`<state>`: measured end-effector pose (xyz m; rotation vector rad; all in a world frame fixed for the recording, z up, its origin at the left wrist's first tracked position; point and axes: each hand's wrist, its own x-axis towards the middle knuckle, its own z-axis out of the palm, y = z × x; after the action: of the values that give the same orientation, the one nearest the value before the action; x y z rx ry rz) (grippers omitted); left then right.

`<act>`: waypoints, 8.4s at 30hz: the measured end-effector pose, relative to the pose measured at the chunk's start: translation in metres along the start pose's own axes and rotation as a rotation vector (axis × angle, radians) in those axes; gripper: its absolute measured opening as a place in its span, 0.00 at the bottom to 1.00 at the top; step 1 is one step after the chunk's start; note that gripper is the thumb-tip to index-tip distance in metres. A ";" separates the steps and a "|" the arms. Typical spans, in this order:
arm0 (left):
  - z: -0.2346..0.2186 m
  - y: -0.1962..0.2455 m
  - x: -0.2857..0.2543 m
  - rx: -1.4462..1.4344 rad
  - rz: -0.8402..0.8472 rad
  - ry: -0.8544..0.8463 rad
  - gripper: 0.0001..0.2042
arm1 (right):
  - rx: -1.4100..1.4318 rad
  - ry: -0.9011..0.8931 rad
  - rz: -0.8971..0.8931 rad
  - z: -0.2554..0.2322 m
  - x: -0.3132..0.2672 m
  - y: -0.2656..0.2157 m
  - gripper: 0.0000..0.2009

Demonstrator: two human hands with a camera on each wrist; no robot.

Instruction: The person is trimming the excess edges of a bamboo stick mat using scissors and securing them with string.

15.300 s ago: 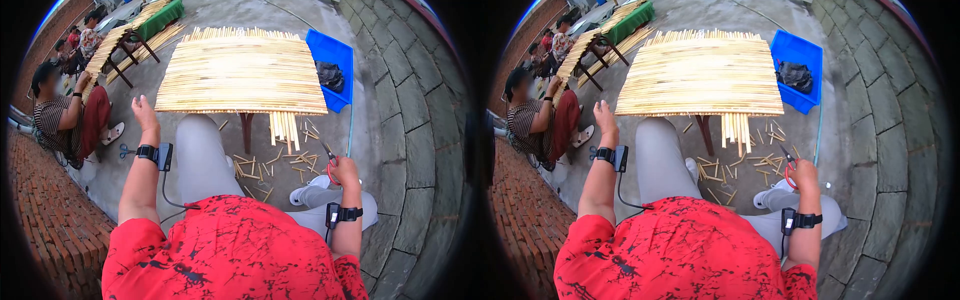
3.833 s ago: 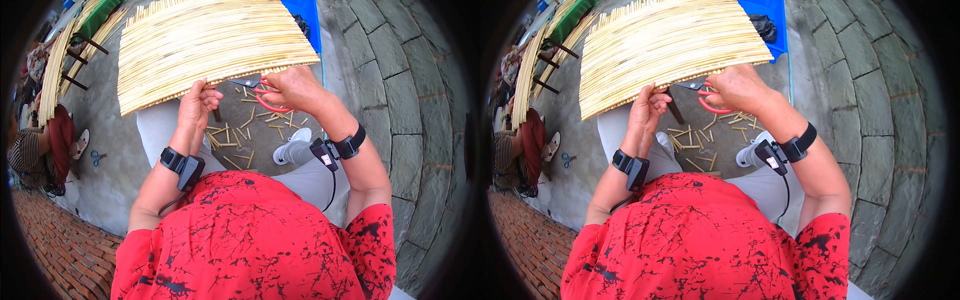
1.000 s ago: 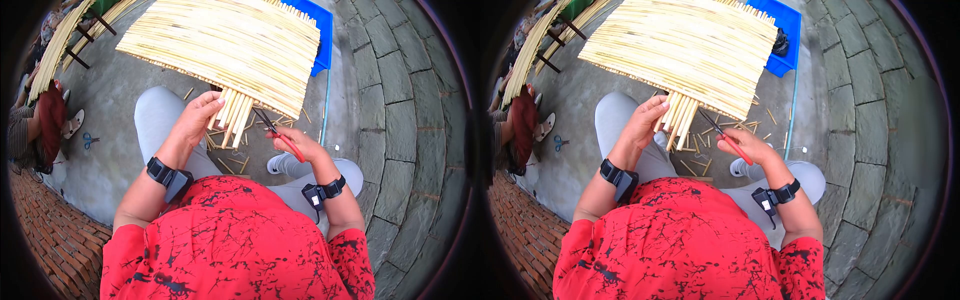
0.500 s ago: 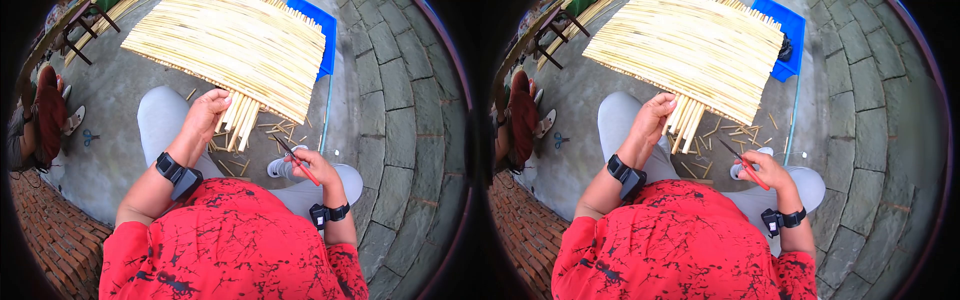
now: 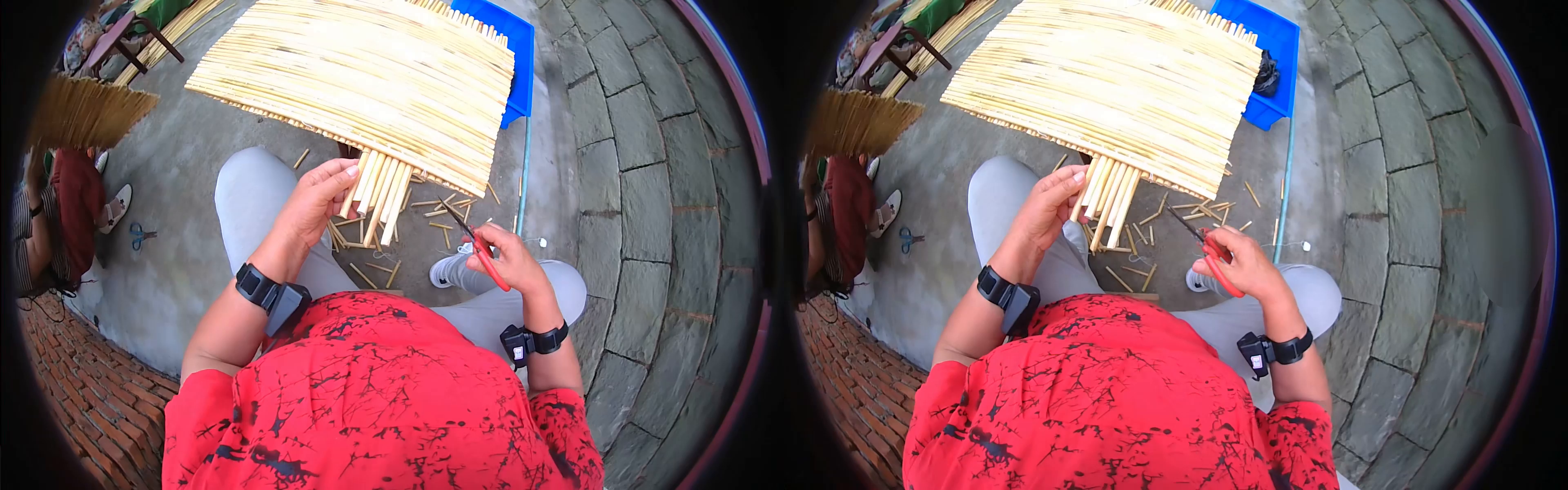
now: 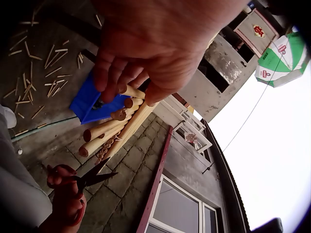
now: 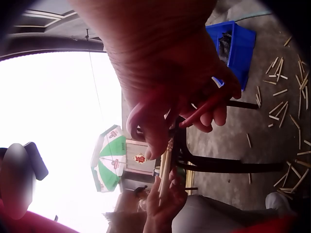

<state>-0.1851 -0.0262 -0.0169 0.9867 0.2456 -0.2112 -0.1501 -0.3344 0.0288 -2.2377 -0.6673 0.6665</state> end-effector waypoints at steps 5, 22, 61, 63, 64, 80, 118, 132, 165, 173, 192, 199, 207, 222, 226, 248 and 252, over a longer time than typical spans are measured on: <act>0.002 0.005 0.001 0.088 0.009 0.004 0.12 | 0.008 0.068 -0.011 -0.001 -0.002 -0.004 0.15; -0.134 0.114 0.037 2.346 0.916 0.366 0.30 | 0.884 0.632 0.021 0.025 0.051 0.004 0.09; 0.090 0.067 0.067 1.806 0.836 -0.135 0.16 | 1.512 0.836 -0.027 -0.057 0.164 0.052 0.14; 0.068 0.096 0.106 1.853 0.854 -0.023 0.23 | 1.408 0.792 0.070 -0.064 0.168 0.046 0.14; 0.041 0.106 0.136 1.957 0.924 -0.001 0.28 | 1.409 0.792 0.068 -0.061 0.171 0.049 0.14; -0.006 0.105 0.178 2.044 0.395 0.324 0.32 | 0.461 0.514 0.125 0.023 0.168 0.077 0.20; 0.001 0.097 0.173 2.051 0.538 0.370 0.31 | 0.806 0.150 0.088 -0.052 0.187 0.017 0.33; -0.006 0.095 0.176 2.022 0.617 0.334 0.31 | 0.710 0.403 0.280 -0.036 0.196 0.026 0.34; -0.005 0.095 0.172 1.993 0.641 0.338 0.31 | 0.740 0.117 0.197 -0.056 0.198 0.024 0.36; -0.004 0.098 0.169 2.020 0.636 0.307 0.31 | 0.829 0.160 0.151 -0.048 0.211 0.034 0.36; -0.006 0.098 0.169 2.003 0.672 0.292 0.32 | 0.792 0.282 0.228 -0.054 0.201 0.017 0.35; -0.008 0.097 0.168 2.011 0.683 0.289 0.32 | 0.801 0.245 0.235 -0.055 0.215 0.024 0.34; -0.007 0.097 0.167 1.994 0.647 0.301 0.32 | 0.846 0.413 0.154 -0.048 0.206 0.020 0.29; 0.007 0.107 0.166 2.066 0.777 0.329 0.30 | 0.721 0.270 0.218 -0.061 0.208 0.018 0.31; 0.062 0.157 0.179 2.175 0.136 0.019 0.25 | 0.723 0.248 0.233 -0.057 0.214 0.033 0.31; 0.055 0.139 0.318 1.937 0.440 0.331 0.30 | 0.757 0.221 0.179 -0.049 0.213 0.022 0.33; 0.053 0.138 0.320 1.923 0.420 0.334 0.30 | 0.750 0.287 0.153 -0.044 0.217 0.024 0.32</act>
<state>0.1650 -0.0177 0.0251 2.9533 0.0617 0.2087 0.0429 -0.2347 -0.0182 -1.6344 -0.0664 0.5344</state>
